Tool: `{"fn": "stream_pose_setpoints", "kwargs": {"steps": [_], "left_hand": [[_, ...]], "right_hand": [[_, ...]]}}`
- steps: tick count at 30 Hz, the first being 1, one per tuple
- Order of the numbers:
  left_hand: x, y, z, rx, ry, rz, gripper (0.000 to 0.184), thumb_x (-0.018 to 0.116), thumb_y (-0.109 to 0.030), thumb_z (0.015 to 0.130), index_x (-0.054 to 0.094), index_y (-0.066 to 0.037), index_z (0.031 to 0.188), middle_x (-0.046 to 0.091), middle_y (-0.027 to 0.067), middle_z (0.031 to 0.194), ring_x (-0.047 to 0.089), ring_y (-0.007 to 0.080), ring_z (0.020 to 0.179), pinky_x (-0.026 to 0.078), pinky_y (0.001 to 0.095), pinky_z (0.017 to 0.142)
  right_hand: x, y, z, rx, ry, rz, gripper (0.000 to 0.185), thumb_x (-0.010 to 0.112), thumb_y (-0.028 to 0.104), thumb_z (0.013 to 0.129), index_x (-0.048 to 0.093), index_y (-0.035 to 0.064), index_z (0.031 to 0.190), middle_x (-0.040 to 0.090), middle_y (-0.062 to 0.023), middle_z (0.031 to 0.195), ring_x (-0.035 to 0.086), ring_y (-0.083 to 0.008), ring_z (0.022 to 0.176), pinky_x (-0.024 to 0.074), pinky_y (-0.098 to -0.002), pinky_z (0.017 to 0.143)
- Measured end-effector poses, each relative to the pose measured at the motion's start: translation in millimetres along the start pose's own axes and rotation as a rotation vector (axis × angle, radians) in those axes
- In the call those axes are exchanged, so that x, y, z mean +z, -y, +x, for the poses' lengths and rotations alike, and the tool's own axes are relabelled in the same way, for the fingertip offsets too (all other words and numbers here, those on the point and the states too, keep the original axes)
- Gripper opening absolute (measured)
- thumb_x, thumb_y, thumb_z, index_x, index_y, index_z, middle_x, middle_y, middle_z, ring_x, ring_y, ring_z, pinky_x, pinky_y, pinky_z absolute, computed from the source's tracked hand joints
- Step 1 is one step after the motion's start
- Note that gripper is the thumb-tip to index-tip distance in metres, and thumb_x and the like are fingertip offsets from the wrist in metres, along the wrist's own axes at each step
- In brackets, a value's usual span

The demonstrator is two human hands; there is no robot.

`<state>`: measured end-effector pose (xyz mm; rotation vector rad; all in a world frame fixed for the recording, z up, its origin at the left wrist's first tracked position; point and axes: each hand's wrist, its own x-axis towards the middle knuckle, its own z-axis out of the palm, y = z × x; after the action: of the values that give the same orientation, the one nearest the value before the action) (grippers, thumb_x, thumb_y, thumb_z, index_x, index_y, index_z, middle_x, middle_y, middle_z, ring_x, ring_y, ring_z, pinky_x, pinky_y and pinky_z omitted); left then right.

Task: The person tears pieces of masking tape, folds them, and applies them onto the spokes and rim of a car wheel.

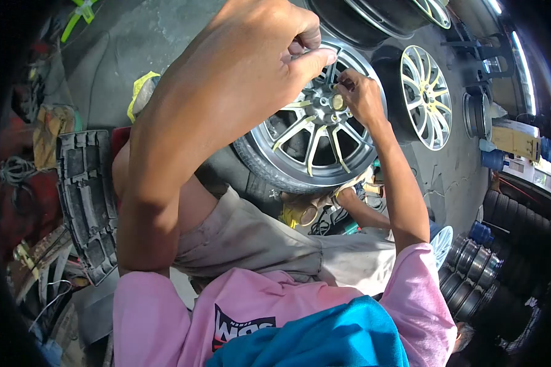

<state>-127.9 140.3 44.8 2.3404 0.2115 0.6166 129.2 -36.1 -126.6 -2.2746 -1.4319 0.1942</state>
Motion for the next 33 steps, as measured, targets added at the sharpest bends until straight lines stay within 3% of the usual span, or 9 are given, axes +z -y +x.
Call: {"fn": "stream_pose_setpoints", "kwargs": {"steps": [4, 14, 17, 19, 20, 21, 23, 31, 33], "left_hand": [[-7.1, -13.0, -4.0, 0.064, -0.083, -0.012, 0.017, 0.070, -0.015, 0.091, 0.071, 0.002, 0.092, 0.069, 0.0177, 0.083, 0.068, 0.0378, 0.081, 0.050, 0.0413, 0.085], [-7.4, -15.1, -2.5, 0.031, 0.052, 0.046, 0.017, 0.069, -0.014, 0.093, 0.070, 0.003, 0.092, 0.068, 0.0176, 0.082, 0.067, 0.0360, 0.080, 0.050, 0.0418, 0.086], [-7.8, -12.3, -5.0, 0.021, 0.044, 0.048, 0.019, 0.070, -0.014, 0.092, 0.070, 0.004, 0.093, 0.068, 0.0183, 0.085, 0.067, 0.0340, 0.079, 0.051, 0.0407, 0.084], [-2.8, -8.8, -5.5, 0.026, 0.045, 0.049, 0.020, 0.071, -0.015, 0.091, 0.069, 0.005, 0.093, 0.070, 0.0191, 0.088, 0.068, 0.0318, 0.079, 0.052, 0.0396, 0.081], [3.1, -5.1, -5.1, 0.016, 0.006, 0.035, 0.018, 0.074, -0.013, 0.088, 0.071, 0.004, 0.092, 0.068, 0.0150, 0.081, 0.065, 0.0246, 0.071, 0.050, 0.0341, 0.071], [7.5, -2.6, -4.5, 0.005, -0.033, 0.023, 0.016, 0.077, -0.011, 0.086, 0.072, 0.003, 0.090, 0.066, 0.0110, 0.074, 0.062, 0.0174, 0.062, 0.049, 0.0286, 0.060], [11.4, -0.6, -4.2, 0.002, -0.033, -0.016, 0.016, 0.077, -0.011, 0.085, 0.071, 0.003, 0.089, 0.065, 0.0116, 0.073, 0.062, 0.0180, 0.061, 0.048, 0.0295, 0.059], [14.4, 3.7, -4.6, 0.034, -0.038, -0.023, 0.016, 0.077, -0.011, 0.085, 0.070, 0.003, 0.087, 0.064, 0.0117, 0.072, 0.060, 0.0185, 0.059, 0.047, 0.0310, 0.058], [15.3, 5.5, -5.1, 0.152, -0.087, 0.063, 0.016, 0.077, -0.011, 0.085, 0.070, 0.003, 0.086, 0.064, 0.0115, 0.072, 0.059, 0.0175, 0.058, 0.047, 0.0307, 0.058]], "right_hand": [[6.7, -2.2, 2.4, 0.021, 0.042, -0.011, 0.016, 0.073, 0.004, 0.080, 0.068, 0.0002, 0.095, 0.074, -0.0210, 0.087, 0.073, -0.0381, 0.083, 0.0568, -0.0449, 0.074], [17.6, -2.5, 2.8, -0.122, 0.009, -0.193, 0.015, 0.065, 0.005, 0.085, 0.072, 0.0026, 0.099, 0.071, -0.0246, 0.089, 0.069, -0.0444, 0.085, 0.0559, -0.0485, 0.078], [9.4, -13.3, 1.4, 0.022, -0.023, -0.117, 0.016, 0.068, 0.008, 0.087, 0.075, 0.0042, 0.101, 0.073, -0.0217, 0.087, 0.073, -0.0383, 0.082, 0.0570, -0.0442, 0.076], [5.0, -26.9, 0.6, 0.230, 0.023, 0.120, 0.017, 0.073, 0.014, 0.087, 0.078, 0.0056, 0.100, 0.076, -0.0162, 0.085, 0.075, -0.0277, 0.078, 0.0574, -0.0371, 0.074], [5.3, -32.8, 0.7, 0.261, 0.038, 0.165, 0.016, 0.078, 0.020, 0.085, 0.079, 0.0054, 0.093, 0.078, -0.0113, 0.083, 0.075, -0.0184, 0.075, 0.0567, -0.0317, 0.073], [9.2, -38.0, 1.5, 0.263, 0.034, 0.163, 0.016, 0.078, 0.020, 0.085, 0.079, 0.0054, 0.093, 0.078, -0.0113, 0.083, 0.075, -0.0184, 0.075, 0.0567, -0.0317, 0.073], [20.9, -46.1, 4.1, 0.264, 0.055, 0.278, 0.016, 0.079, 0.021, 0.085, 0.079, 0.0058, 0.089, 0.078, -0.0113, 0.082, 0.074, -0.0183, 0.074, 0.0566, -0.0319, 0.072], [19.9, -28.2, 6.5, 0.281, 0.088, 0.078, 0.019, 0.078, 0.021, 0.085, 0.079, 0.0035, 0.090, 0.077, -0.0135, 0.082, 0.074, -0.0194, 0.075, 0.0564, -0.0332, 0.072], [28.0, -44.6, 3.0, 0.318, 0.001, 0.269, 0.019, 0.077, 0.021, 0.088, 0.078, 0.0027, 0.092, 0.077, -0.0130, 0.083, 0.074, -0.0176, 0.075, 0.0563, -0.0321, 0.072]]}}
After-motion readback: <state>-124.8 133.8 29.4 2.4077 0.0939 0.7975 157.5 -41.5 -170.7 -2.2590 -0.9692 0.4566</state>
